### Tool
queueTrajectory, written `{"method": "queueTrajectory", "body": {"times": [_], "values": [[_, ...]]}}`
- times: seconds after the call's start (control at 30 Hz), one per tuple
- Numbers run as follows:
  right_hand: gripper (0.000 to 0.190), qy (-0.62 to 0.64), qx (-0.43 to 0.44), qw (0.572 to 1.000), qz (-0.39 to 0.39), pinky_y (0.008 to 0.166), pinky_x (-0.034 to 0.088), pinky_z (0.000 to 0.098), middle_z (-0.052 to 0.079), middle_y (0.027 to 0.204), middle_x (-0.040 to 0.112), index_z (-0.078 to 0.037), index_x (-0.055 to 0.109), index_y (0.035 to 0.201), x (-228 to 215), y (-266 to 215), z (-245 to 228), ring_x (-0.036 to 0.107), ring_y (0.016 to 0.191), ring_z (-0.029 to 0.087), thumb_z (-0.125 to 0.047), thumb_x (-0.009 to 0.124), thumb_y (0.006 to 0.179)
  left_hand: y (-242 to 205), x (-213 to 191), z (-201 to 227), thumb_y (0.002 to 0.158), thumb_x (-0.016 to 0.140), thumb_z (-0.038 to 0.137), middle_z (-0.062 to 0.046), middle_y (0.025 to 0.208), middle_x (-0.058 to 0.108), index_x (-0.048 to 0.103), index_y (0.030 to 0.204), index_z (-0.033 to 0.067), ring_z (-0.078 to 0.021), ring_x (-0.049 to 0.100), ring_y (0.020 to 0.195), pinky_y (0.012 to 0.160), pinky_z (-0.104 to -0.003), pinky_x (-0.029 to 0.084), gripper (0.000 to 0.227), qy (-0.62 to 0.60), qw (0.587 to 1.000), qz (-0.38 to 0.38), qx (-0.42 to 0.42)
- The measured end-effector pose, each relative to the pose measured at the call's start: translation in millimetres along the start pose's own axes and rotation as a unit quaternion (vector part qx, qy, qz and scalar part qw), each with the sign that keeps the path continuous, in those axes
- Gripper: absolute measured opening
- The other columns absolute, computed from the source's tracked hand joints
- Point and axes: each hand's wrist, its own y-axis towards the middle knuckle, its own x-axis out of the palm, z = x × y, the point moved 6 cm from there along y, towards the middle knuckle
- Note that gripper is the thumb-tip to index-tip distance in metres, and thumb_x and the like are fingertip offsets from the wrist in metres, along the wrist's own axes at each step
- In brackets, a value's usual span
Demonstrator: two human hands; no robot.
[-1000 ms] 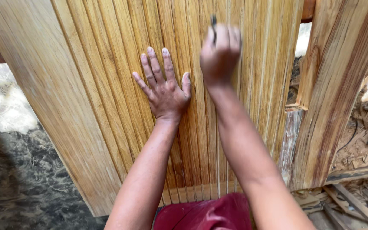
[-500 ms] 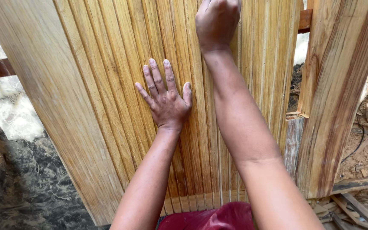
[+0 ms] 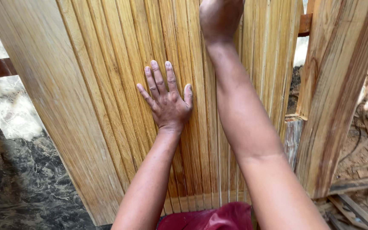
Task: The person sands a large wooden panel using a sanding block, moving methodically across the surface. Another person assists by sanding a different section of the same panel. The camera wearer then flips the panel and continues sanding the underside.
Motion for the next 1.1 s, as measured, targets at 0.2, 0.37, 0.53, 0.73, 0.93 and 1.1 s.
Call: {"method": "queueTrajectory", "body": {"times": [0.2,0.37,0.53,0.73,0.93,1.1], "values": [[0.009,-0.052,0.086,0.993,-0.056,0.065,0.05,0.0433,0.015,0.076,0.067,0.0,0.066,0.084,-49,-42,-14,0.063,0.072,0.029,-0.001,0.067,0.093,4,-2,3,0.103,0.047,0.057,-0.022,0.171,0.008,0.022,0.166,0.0111,-0.039,0.007,0.158,0.123,-0.067,-0.002,0.082,0.008,1.0,0.015,0.014],[0.008,-0.056,0.02,0.998,-0.011,0.069,0.053,0.0411,0.013,0.083,0.07,-0.004,0.068,0.088,-3,2,13,0.067,0.077,0.026,-0.003,0.068,0.095,4,-2,3,0.102,0.047,0.057,-0.022,0.171,0.009,0.022,0.166,0.0113,-0.0387,0.008,0.159,0.124,-0.066,-0.001,0.082,0.004,1.0,0.009,0.003],[0.009,-0.065,0.077,0.992,-0.075,0.068,0.05,0.044,0.016,0.079,0.068,-0.001,0.067,0.087,-35,-76,20,0.064,0.075,0.029,-0.002,0.068,0.096,-2,-3,2,0.102,0.049,0.056,-0.022,0.171,0.009,0.023,0.166,0.0101,-0.0386,0.007,0.159,0.125,-0.067,-0.001,0.083,-0.004,1.0,0.008,0.009],[0.006,-0.085,0.026,0.996,-0.026,0.065,0.053,0.0397,0.015,0.082,0.07,-0.001,0.069,0.09,-2,-3,11,0.066,0.076,0.028,-0.001,0.064,0.094,4,-4,4,0.101,0.051,0.055,-0.022,0.171,0.01,0.024,0.165,0.0102,-0.0379,0.008,0.159,0.124,-0.067,0.0,0.083,-0.002,1.0,0.025,0.01],[0.005,-0.088,0.024,0.993,-0.07,0.063,0.055,0.0379,0.017,0.082,0.067,0.001,0.068,0.094,-11,-13,-8,0.068,0.072,0.028,-0.002,0.066,0.098,3,-6,4,0.1,0.051,0.055,-0.021,0.171,0.01,0.024,0.165,0.0107,-0.0375,0.007,0.159,0.124,-0.066,0.0,0.083,-0.005,1.0,0.025,0.007],[0.005,-0.101,0.026,0.989,-0.101,0.059,0.056,0.0378,0.015,0.085,0.07,-0.001,0.068,0.094,-39,-80,-22,0.07,0.068,0.026,-0.005,0.066,0.097,-3,2,2,0.102,0.047,0.057,-0.022,0.171,0.008,0.023,0.166,0.01,-0.0384,0.006,0.159,0.124,-0.067,-0.001,0.083,-0.007,1.0,0.016,0.012]]}}
